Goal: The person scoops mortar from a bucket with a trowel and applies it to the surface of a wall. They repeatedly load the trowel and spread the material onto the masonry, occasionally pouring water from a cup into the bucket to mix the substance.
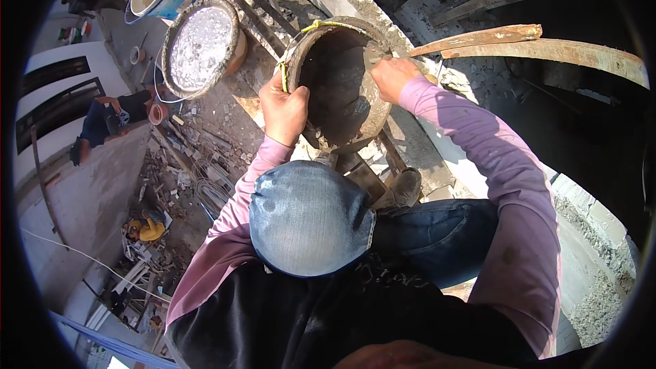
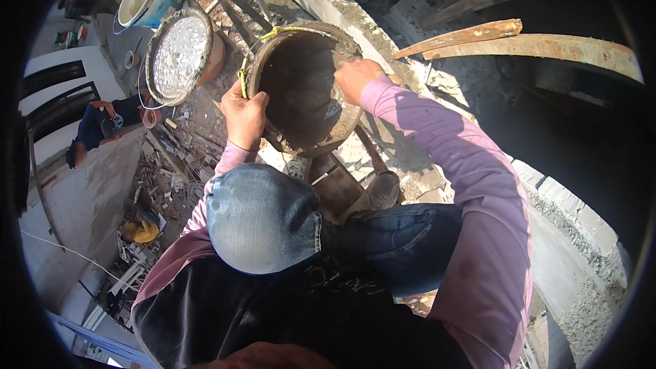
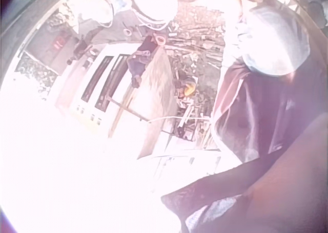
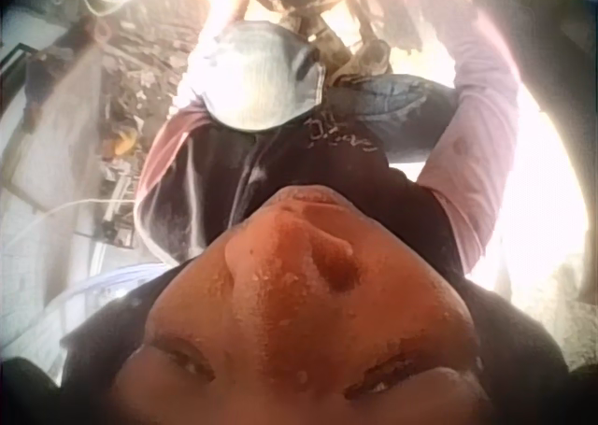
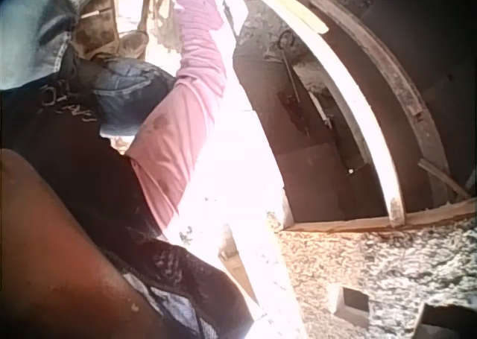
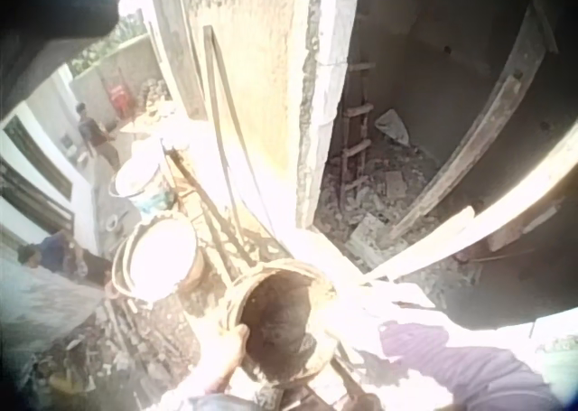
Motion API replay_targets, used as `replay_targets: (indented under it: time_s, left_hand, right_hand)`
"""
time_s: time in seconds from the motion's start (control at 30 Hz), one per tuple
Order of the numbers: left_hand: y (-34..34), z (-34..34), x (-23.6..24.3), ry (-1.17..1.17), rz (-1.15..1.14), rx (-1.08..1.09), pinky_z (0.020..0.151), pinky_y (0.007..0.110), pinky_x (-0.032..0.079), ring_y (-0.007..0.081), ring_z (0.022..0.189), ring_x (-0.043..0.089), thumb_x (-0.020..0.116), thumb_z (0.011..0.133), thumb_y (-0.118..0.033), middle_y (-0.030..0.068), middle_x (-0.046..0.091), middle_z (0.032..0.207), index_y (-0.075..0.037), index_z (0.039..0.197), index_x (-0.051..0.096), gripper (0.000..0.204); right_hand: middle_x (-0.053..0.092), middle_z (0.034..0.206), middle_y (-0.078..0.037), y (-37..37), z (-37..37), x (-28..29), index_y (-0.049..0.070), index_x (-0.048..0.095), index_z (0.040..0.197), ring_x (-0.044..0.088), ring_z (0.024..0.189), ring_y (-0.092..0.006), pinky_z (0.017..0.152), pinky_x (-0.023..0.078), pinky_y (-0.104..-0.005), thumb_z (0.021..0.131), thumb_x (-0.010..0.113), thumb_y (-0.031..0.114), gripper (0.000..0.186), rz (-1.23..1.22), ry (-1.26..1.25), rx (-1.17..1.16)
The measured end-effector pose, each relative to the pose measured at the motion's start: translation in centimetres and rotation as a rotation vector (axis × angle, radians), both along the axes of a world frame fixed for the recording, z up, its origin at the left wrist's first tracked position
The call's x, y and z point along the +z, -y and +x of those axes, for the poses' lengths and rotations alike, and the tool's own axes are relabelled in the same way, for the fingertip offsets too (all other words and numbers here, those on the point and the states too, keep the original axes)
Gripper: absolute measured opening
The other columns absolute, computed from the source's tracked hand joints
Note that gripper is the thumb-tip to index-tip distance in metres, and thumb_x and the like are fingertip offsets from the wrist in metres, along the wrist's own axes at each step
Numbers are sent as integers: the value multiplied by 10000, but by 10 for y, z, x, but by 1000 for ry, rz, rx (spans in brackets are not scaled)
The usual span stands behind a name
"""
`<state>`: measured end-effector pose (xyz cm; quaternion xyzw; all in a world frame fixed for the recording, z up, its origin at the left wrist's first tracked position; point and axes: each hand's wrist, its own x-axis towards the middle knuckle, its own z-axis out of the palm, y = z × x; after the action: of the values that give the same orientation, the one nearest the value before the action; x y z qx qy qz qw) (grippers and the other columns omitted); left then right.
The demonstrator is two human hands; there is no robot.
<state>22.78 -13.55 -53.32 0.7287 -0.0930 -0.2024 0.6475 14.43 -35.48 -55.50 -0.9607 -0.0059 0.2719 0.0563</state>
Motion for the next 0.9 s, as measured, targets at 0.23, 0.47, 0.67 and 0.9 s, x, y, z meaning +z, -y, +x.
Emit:
replay_targets:
  time_s: [0.23, 0.47, 0.67, 0.9]
  left_hand:
    - [-70, 19, -7, -129, -27, 142, 511, 201, 361, 33, 570, 428, 493, 710, 106, -58, 531, 716, 11, 1002, 641, 341]
    - [-154, -23, -40, -344, -239, 568, 589, 278, 514, 152, 670, 596, 491, 722, 64, 43, 617, 847, -23, 1076, 577, 375]
    - [-181, -61, -76, -415, -260, 718, 742, 343, 564, 240, 888, 645, 469, 711, 55, 100, 613, 1082, -41, 1278, 481, 576]
    - [-196, -1, -55, 334, 186, 781, 954, 314, 441, 231, 1278, 425, 644, 845, -21, 148, 482, 1330, -46, 1472, 264, 733]
  right_hand:
    - [664, 787, -242, -55, -38, 30, -32, 683, 742, 687, 761, -364, 684, 549, -441, 671, 620, 78, 145, 228, 93, -43]
    - [555, 876, -115, -62, -28, 72, 40, 580, 805, 608, 836, -271, 683, 503, -351, 665, 646, 70, 158, 105, 343, 39]
    - [548, 831, -158, -64, -20, 65, 9, 573, 874, 613, 795, -333, 691, 512, -411, 778, 677, 144, 195, 309, 436, 34]
    - [618, 826, -234, -62, -9, 66, -9, 596, 878, 643, 781, -404, 687, 522, -468, 794, 665, 184, 222, 405, 245, -101]
